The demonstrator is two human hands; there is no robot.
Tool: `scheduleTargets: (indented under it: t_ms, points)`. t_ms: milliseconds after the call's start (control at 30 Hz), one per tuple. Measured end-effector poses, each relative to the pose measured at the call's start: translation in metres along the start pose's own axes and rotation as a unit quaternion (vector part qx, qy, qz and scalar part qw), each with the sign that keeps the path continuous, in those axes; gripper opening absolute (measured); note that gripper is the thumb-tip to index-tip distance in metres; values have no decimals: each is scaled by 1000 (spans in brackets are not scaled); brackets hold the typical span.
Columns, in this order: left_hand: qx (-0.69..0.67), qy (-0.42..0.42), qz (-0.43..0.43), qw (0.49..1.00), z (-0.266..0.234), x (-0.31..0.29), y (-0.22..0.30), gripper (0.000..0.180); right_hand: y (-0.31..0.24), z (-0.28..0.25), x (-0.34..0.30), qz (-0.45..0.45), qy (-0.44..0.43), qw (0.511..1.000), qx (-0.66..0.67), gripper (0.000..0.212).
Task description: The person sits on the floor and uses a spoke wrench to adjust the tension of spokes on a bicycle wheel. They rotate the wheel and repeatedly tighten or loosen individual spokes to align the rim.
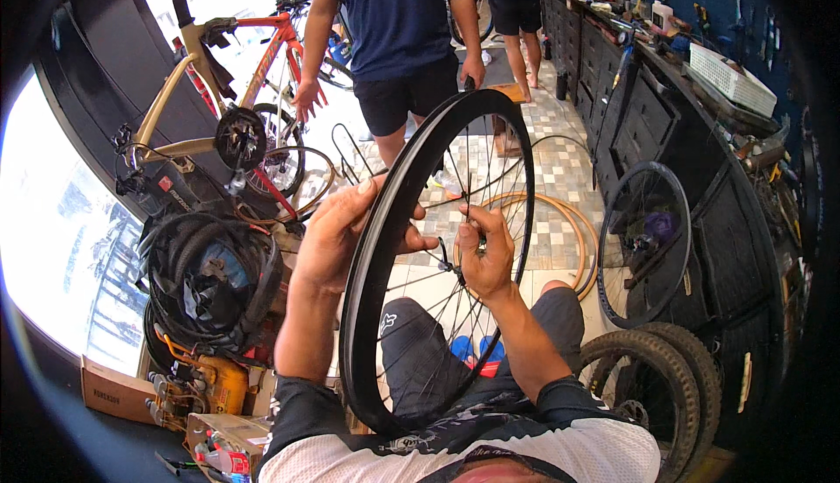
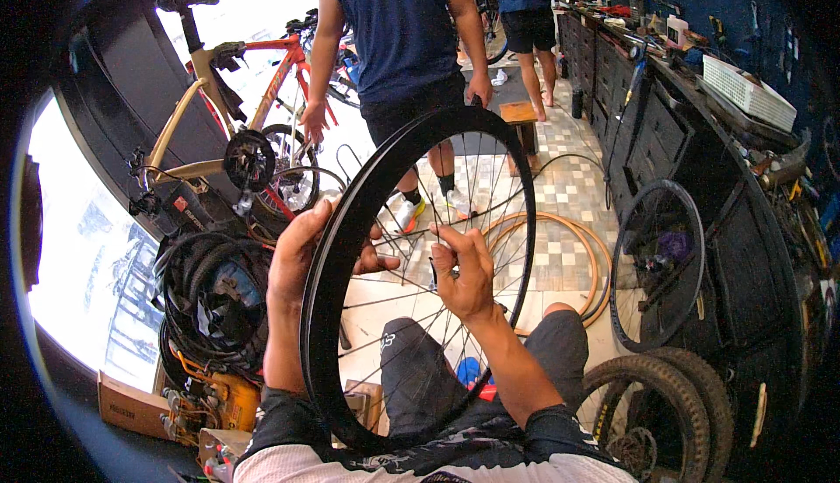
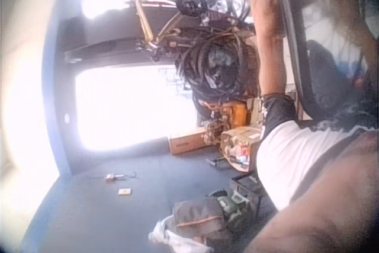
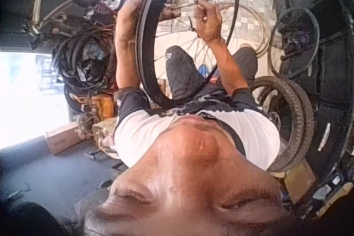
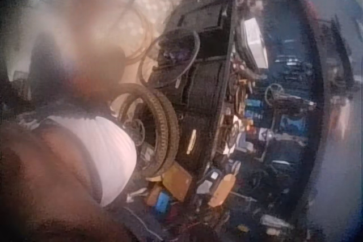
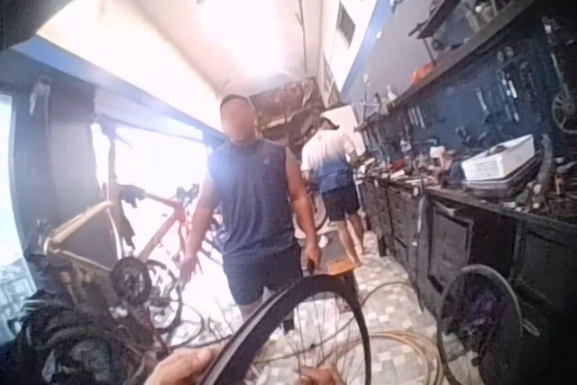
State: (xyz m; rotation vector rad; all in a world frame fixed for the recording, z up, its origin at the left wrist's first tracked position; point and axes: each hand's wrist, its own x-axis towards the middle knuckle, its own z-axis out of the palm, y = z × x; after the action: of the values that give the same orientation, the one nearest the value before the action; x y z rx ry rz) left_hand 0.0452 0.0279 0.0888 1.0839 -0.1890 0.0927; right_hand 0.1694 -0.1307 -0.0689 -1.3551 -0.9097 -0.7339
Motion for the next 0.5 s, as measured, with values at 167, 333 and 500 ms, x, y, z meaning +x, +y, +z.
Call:
scheduleTargets:
  t_ms: [167,333,500]
  points:
    - [-95,4,131,987,-22,6,-50,45,-21,8,1,-40,26,999,19,39]
    - [-105,29,251,962,-31,12,-90,45,-33,2,5,-80,18,997,-6,47]
    - [3,105,234,967,-13,7,-89,41,-37,7,7,-115,29,992,-45,46]
